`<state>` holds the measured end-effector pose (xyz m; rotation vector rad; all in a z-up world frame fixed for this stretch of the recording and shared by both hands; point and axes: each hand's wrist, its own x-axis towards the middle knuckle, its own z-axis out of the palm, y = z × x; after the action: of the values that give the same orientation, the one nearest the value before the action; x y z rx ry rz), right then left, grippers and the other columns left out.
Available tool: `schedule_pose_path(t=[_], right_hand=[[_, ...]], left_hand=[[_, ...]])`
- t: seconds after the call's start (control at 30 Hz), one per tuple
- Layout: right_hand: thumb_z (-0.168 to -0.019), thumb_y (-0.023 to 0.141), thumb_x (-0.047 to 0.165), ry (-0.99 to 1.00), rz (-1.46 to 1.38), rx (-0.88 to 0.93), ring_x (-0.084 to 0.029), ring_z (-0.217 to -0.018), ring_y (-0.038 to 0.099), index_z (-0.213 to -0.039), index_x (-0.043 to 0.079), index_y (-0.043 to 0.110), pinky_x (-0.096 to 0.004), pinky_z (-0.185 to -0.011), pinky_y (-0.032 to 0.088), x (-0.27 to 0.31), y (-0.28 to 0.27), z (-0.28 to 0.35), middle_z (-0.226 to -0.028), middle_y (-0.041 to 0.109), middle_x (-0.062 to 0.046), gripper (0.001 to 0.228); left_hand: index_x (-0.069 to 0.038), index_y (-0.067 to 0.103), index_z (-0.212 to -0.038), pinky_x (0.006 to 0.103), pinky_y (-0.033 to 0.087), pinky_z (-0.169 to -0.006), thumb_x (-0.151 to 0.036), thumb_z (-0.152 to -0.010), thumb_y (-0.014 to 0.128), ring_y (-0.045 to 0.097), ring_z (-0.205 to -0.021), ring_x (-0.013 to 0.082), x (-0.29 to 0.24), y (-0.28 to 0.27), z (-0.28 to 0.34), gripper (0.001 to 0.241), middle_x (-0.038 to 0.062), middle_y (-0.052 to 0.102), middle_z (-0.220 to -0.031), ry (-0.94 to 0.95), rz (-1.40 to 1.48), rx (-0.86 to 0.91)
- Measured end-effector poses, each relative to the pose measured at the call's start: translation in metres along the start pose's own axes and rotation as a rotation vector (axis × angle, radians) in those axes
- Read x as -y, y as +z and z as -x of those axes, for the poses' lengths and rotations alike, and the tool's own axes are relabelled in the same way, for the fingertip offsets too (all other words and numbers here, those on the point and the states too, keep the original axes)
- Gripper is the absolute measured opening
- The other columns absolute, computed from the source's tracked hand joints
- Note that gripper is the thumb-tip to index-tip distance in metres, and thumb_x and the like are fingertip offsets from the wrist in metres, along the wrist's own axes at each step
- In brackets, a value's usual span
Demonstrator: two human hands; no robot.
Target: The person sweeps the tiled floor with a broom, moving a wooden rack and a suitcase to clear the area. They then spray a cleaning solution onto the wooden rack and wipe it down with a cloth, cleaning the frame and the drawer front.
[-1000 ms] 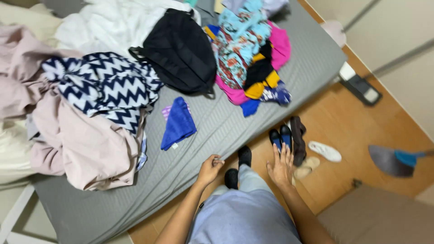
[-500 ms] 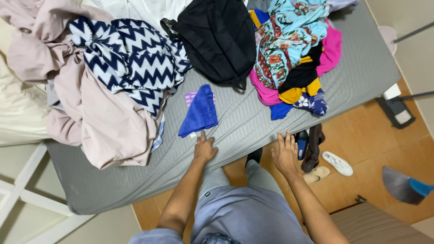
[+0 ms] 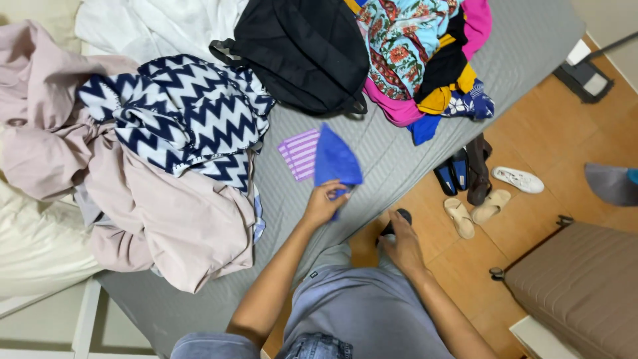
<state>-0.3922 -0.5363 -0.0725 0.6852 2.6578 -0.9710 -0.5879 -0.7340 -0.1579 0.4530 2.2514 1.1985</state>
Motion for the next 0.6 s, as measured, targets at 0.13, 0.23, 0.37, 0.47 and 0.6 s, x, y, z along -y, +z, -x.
schedule_pose_path(t=[0.13,0.23,0.37,0.47,0.6], right_hand=[[-0.081,0.080,0.018,-0.127,-0.235,-0.222,-0.039,-0.120,0.050,-0.143,-0.004,0.046,-0.043,-0.098,0.043,0.025,0.018,-0.032,-0.131,0.054,-0.029,0.074],[-0.092,0.076,0.017,0.005,-0.392,-0.283,-0.027,-0.089,0.057,-0.125,-0.002,0.062,-0.035,-0.078,0.048,0.015,0.027,-0.055,-0.100,0.064,-0.018,0.041],[-0.104,0.065,0.017,0.038,-0.714,-0.448,-0.006,-0.072,0.052,-0.104,0.001,0.063,-0.023,-0.063,0.044,0.003,0.012,-0.053,-0.080,0.059,0.002,0.016],[-0.107,0.055,0.021,0.212,-0.880,-0.456,-0.004,-0.064,0.046,-0.098,0.006,0.060,-0.023,-0.055,0.038,0.019,-0.022,-0.034,-0.074,0.054,0.006,0.018],[-0.109,0.052,0.024,0.265,-0.910,-0.535,-0.002,-0.062,0.043,-0.096,0.008,0.059,-0.021,-0.053,0.035,-0.008,-0.009,-0.016,-0.073,0.053,0.008,0.021]], left_hand=[[0.001,0.076,-0.112,0.0281,0.054,-0.086,-0.018,-0.092,0.080,0.069,-0.094,0.0130,-0.053,0.000,0.027,0.028,0.010,0.073,-0.108,-0.036,0.632,0.285],[-0.004,0.075,-0.111,0.0245,0.051,-0.079,-0.014,-0.092,0.076,0.066,-0.086,0.0084,-0.032,0.002,0.013,0.021,0.003,0.074,-0.095,-0.123,0.785,0.275],[-0.002,0.074,-0.102,0.0296,0.057,-0.085,-0.016,-0.086,0.074,0.073,-0.094,0.0166,0.096,0.019,-0.032,0.021,0.007,0.076,-0.099,-0.037,0.419,-0.153],[-0.002,0.079,-0.104,0.0390,0.051,-0.099,-0.023,-0.076,0.086,0.065,-0.111,0.0311,0.131,-0.008,-0.055,0.035,0.018,0.070,-0.112,-0.143,-0.086,-0.252],[-0.006,0.077,-0.121,0.0416,0.045,-0.107,-0.025,-0.072,0.089,0.055,-0.122,0.0386,0.163,-0.017,-0.083,0.054,0.025,0.049,-0.133,-0.402,0.047,-0.279]])
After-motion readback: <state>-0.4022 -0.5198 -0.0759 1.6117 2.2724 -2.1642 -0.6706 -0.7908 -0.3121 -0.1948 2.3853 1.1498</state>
